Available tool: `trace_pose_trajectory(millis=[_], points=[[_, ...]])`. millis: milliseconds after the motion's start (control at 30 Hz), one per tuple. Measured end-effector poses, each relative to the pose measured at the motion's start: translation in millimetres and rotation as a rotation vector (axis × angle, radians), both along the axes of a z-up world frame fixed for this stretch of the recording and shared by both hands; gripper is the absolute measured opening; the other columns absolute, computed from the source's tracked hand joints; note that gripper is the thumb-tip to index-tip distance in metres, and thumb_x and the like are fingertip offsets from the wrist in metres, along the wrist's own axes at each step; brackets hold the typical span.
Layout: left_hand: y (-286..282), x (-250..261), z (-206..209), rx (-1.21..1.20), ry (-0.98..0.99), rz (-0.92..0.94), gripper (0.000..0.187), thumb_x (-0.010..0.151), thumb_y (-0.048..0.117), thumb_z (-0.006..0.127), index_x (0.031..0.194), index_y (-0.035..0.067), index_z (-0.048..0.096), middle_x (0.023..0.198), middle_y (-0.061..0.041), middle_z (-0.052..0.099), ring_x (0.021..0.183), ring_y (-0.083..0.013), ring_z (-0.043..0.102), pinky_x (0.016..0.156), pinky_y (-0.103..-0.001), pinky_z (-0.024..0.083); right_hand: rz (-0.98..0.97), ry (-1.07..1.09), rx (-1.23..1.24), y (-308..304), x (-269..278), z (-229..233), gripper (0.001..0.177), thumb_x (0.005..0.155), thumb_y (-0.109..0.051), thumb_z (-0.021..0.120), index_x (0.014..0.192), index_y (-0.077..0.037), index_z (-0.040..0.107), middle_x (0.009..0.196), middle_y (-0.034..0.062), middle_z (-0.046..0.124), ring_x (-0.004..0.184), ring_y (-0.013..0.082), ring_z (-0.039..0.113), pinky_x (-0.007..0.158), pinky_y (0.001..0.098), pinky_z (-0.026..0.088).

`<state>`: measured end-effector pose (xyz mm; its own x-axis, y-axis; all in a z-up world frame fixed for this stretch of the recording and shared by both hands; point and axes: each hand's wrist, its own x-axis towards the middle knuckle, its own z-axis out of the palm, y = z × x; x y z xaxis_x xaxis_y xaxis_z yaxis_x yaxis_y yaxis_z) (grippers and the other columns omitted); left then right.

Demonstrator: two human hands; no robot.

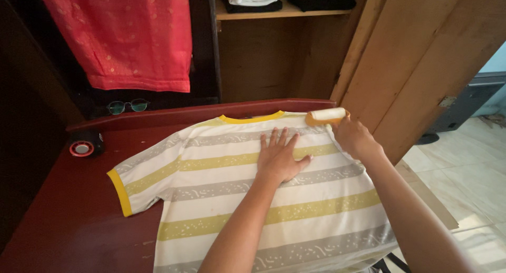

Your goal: The person uses a lint roller to remove lint from a striped t-shirt laid on a table. They roll the tool across the back and front of the shirt, then flip the shirt over to continue cleaning the other side.

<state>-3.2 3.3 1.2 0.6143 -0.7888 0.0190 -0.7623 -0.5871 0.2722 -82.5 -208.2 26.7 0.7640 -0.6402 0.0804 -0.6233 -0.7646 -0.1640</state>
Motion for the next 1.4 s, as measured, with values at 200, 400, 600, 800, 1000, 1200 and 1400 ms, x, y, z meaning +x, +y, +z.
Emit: trace_pose_trajectory(millis=[200,400,600,800,1000,1200,1400], points=[[1,1,-4,-0.07,0.016,-0.002,0.086,0.09,0.07,0.047,0.161,0.027,0.027,0.171,-0.006,0.013,0.158,-0.0286,0.004,0.125,-0.055,0.0,-0.147,0.029,0.204,-4,-41,-16,0.048,0.104,-0.041,0.042,0.129,-0.002,0.054,0.108,0.0296,0.073,0.09,0.0445,0.076,0.082,0.0534,0.062],[0,1,-8,-0.079,-0.012,-0.002,0.087,0.09,0.072,0.048,0.161,0.025,0.029,0.171,-0.007,0.013,0.159,-0.0288,0.005,0.126,-0.054,0.0,0.006,0.03,-0.09,-6,-102,-40,0.047,0.106,-0.046,0.048,0.12,-0.003,0.061,0.092,0.0288,0.075,0.089,0.0467,0.073,0.084,0.056,0.057],[-4,4,-10,-0.026,-0.011,0.001,0.087,0.09,0.074,0.044,0.161,0.027,0.026,0.171,-0.004,0.011,0.159,-0.0276,0.002,0.126,-0.053,-0.001,-0.049,0.079,0.137,38,-186,-11,0.042,0.099,-0.043,0.048,0.124,-0.011,0.054,0.079,0.0291,0.074,0.08,0.0475,0.074,0.075,0.0573,0.056],[-4,4,-11,-0.042,-0.024,-0.006,0.087,0.09,0.074,0.043,0.161,0.027,0.026,0.171,-0.005,0.011,0.158,-0.0279,0.003,0.126,-0.053,-0.001,-0.239,0.347,0.182,71,-229,32,0.046,0.098,-0.056,0.043,0.117,-0.019,0.063,0.08,0.0206,0.081,0.087,0.0414,0.079,0.085,0.0551,0.058],[-4,3,-8,-0.011,-0.017,-0.001,0.085,0.092,0.074,0.04,0.162,0.028,0.024,0.171,-0.005,0.01,0.158,-0.0278,0.003,0.126,-0.053,0.0,-0.136,0.286,0.161,71,-217,39,0.046,0.096,-0.054,0.042,0.118,-0.019,0.064,0.08,0.0169,0.081,0.085,0.0375,0.079,0.085,0.0518,0.059],[-6,6,-13,-0.107,-0.005,0.02,0.098,0.09,0.071,0.047,0.162,0.012,0.019,0.169,-0.011,0.012,0.155,-0.0284,0.005,0.124,-0.05,0.003,0.012,0.238,0.144,56,-161,30,0.043,0.101,-0.046,0.043,0.119,-0.012,0.062,0.082,0.0231,0.077,0.083,0.0391,0.078,0.087,0.0497,0.058],[-7,11,-27,-0.17,-0.074,0.147,0.079,0.099,0.052,0.049,0.155,0.0,0.033,0.166,-0.017,0.025,0.155,-0.033,0.018,0.125,-0.057,0.006,0.047,0.114,0.01,45,-84,6,0.047,0.103,-0.048,0.044,0.123,-0.009,0.061,0.101,0.025,0.074,0.095,0.0451,0.07,0.087,0.0559,0.054]])
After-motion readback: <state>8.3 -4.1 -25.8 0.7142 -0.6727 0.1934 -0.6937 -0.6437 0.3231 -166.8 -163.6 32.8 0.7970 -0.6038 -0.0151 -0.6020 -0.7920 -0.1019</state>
